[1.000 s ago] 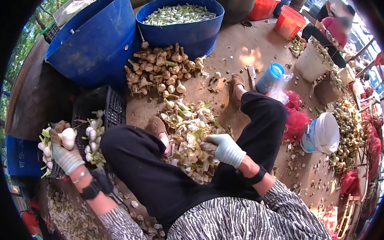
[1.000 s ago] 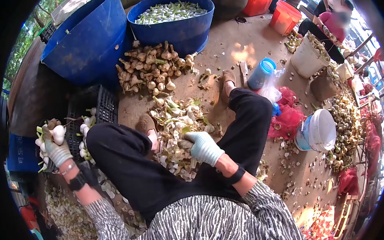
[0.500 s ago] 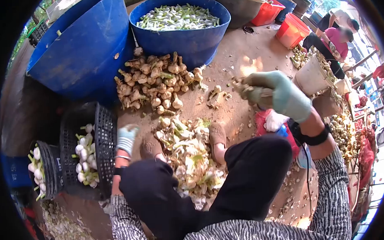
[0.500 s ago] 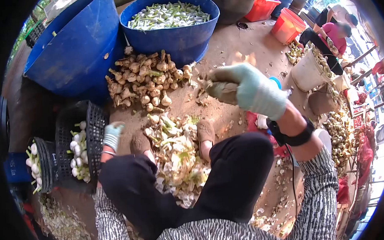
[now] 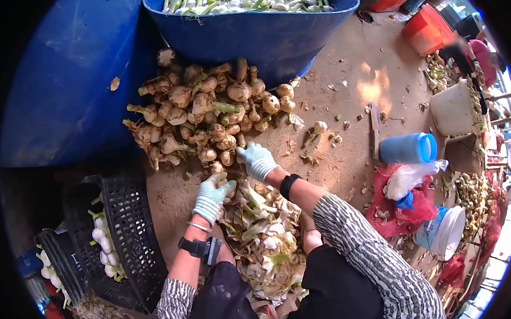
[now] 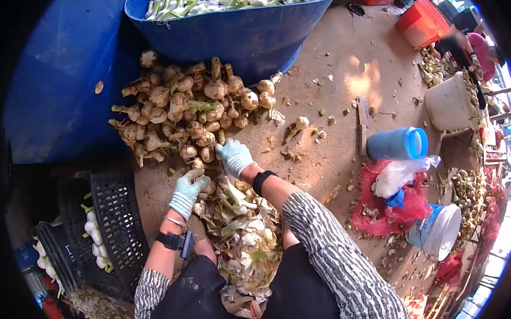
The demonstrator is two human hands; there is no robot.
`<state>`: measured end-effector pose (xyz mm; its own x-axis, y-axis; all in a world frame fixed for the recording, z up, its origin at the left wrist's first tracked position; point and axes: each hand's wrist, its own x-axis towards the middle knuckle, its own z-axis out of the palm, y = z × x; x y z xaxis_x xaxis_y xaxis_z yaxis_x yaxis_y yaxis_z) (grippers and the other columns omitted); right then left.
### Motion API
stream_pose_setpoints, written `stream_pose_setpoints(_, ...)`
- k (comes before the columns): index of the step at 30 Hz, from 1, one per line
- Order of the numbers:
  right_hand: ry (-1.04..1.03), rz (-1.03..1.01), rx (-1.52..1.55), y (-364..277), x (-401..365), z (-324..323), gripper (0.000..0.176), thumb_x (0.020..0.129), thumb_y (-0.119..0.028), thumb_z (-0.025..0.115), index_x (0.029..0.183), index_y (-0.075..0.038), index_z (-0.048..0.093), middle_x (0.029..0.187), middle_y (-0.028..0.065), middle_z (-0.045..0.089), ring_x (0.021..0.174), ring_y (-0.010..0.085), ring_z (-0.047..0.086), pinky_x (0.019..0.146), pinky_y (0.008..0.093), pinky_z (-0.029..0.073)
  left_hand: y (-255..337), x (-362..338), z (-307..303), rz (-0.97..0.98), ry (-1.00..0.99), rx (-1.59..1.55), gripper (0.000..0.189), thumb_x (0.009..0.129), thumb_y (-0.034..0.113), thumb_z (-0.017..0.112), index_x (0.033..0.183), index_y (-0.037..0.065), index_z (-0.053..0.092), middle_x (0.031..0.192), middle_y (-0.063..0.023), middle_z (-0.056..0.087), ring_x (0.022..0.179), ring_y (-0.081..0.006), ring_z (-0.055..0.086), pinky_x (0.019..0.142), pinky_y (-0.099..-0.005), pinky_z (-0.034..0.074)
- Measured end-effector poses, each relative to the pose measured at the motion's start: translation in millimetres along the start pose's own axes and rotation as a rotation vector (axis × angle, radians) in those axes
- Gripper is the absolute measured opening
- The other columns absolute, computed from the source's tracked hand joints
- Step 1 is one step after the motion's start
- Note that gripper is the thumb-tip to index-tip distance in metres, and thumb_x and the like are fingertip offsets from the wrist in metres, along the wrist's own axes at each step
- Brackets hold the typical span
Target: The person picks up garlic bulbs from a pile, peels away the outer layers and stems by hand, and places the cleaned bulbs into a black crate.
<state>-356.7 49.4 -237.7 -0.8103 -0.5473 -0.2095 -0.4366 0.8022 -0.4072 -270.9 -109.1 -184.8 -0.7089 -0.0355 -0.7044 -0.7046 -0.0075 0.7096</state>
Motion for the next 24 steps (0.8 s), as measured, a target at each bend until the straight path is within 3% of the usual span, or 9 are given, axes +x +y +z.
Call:
stream_pose_setpoints(3, 0.051, -0.005, 0.398, -8.3, -22.2, -20.6, 0.030, 0.072, -0.013, 0.059, 0.101, -0.008, 0.054, 0.084, 0.0215, 0.053, 0.076, 0.0368, 0.056, 0.063, 0.0418, 0.047, 2.3, 10.0, 8.0, 0.041, -0.069, -0.165, 0.050, 0.077, 0.020, 0.067, 0.119, -0.001, 0.047, 0.098, -0.0105, 0.058, 0.074, -0.0121, 0.059, 0.052, -0.0226, 0.048)
stream_pose_setpoints(6, -0.060, 0.097, 0.488, -39.4, -61.7, -48.8, 0.055, 0.068, -0.014, 0.065, 0.118, -0.007, 0.043, 0.090, 0.0228, 0.054, 0.083, 0.0389, 0.056, 0.073, 0.0410, 0.047, 17.1, 3.1, 23.4, 0.349, -0.087, 0.139, 0.044, 0.081, 0.020, 0.064, 0.116, -0.002, 0.050, 0.093, -0.0085, 0.060, 0.077, -0.0111, 0.056, 0.066, -0.0233, 0.048)
stream_pose_setpoints(8, -0.075, 0.088, 0.976, -39.4, -80.5, -79.4, 0.055, 0.070, -0.014, 0.064, 0.119, -0.001, 0.043, 0.099, 0.0209, 0.056, 0.086, 0.0326, 0.058, 0.074, 0.0364, 0.047, 35.1, -11.8, 25.9, 0.229, -0.089, 0.316, 0.039, 0.081, 0.024, 0.063, 0.110, -0.002, 0.055, 0.094, -0.0075, 0.060, 0.079, -0.0127, 0.055, 0.072, -0.0255, 0.047)
stream_pose_setpoints(10, -0.048, 0.291, 1.422, -20.9, -88.5, -83.3, 0.048, 0.075, -0.017, 0.062, 0.115, 0.002, 0.045, 0.102, 0.0145, 0.058, 0.085, 0.0206, 0.058, 0.071, 0.0305, 0.047, 32.7, -20.8, 26.8, 0.229, -0.188, -0.142, 0.044, 0.079, 0.017, 0.064, 0.116, -0.004, 0.051, 0.099, -0.0097, 0.060, 0.084, -0.0130, 0.056, 0.076, -0.0242, 0.047)
stream_pose_setpoints(11, -0.118, 0.521, 1.575, -17.7, -92.8, -95.7, 0.041, 0.080, -0.020, 0.060, 0.112, 0.002, 0.048, 0.092, 0.0067, 0.058, 0.079, 0.0125, 0.055, 0.067, 0.0256, 0.046, 37.1, -24.4, 25.6, 0.256, -0.213, -0.053, 0.047, 0.078, 0.015, 0.065, 0.117, -0.005, 0.049, 0.100, -0.0102, 0.060, 0.087, -0.0137, 0.057, 0.077, -0.0241, 0.047)
stream_pose_setpoints(15, -0.132, 0.535, 1.431, -18.2, -93.9, -80.5, 0.027, 0.082, -0.027, 0.060, 0.091, -0.001, 0.059, 0.065, -0.0030, 0.052, 0.050, 0.0035, 0.043, 0.044, 0.0188, 0.035, 39.9, -35.5, 37.1, 0.437, -0.167, 0.335, 0.055, 0.068, 0.022, 0.072, 0.114, -0.002, 0.053, 0.103, -0.0180, 0.060, 0.087, -0.0204, 0.060, 0.078, -0.0292, 0.046)
stream_pose_setpoints(18, -0.105, 0.574, 1.469, -21.2, -97.8, -83.5, 0.027, 0.082, -0.027, 0.061, 0.088, -0.001, 0.059, 0.065, -0.0026, 0.052, 0.051, 0.0036, 0.043, 0.044, 0.0189, 0.035, 36.5, -43.3, 39.9, 0.508, -0.110, 0.465, 0.058, 0.062, 0.010, 0.076, 0.114, -0.001, 0.054, 0.101, -0.0107, 0.059, 0.092, -0.0155, 0.056, 0.080, -0.0271, 0.045)
stream_pose_setpoints(21, -0.147, 0.507, 1.585, -17.5, -104.0, -83.6, 0.027, 0.081, -0.027, 0.062, 0.086, -0.001, 0.059, 0.064, -0.0024, 0.052, 0.050, 0.0039, 0.044, 0.044, 0.0192, 0.036, 38.4, -44.0, 43.8, 0.600, -0.088, 0.462, 0.061, 0.060, 0.018, 0.078, 0.113, -0.002, 0.054, 0.099, -0.0168, 0.060, 0.086, -0.0224, 0.060, 0.077, -0.0299, 0.047)
stream_pose_setpoints(24, -0.043, 0.413, 1.371, -16.7, -102.3, -83.4, 0.028, 0.081, -0.028, 0.062, 0.085, -0.001, 0.059, 0.064, -0.0022, 0.052, 0.050, 0.0046, 0.045, 0.043, 0.0198, 0.037, 33.1, -44.0, 47.9, 0.526, -0.165, 0.254, 0.060, 0.061, 0.017, 0.077, 0.112, -0.004, 0.053, 0.099, -0.0158, 0.061, 0.088, -0.0189, 0.059, 0.078, -0.0289, 0.047)
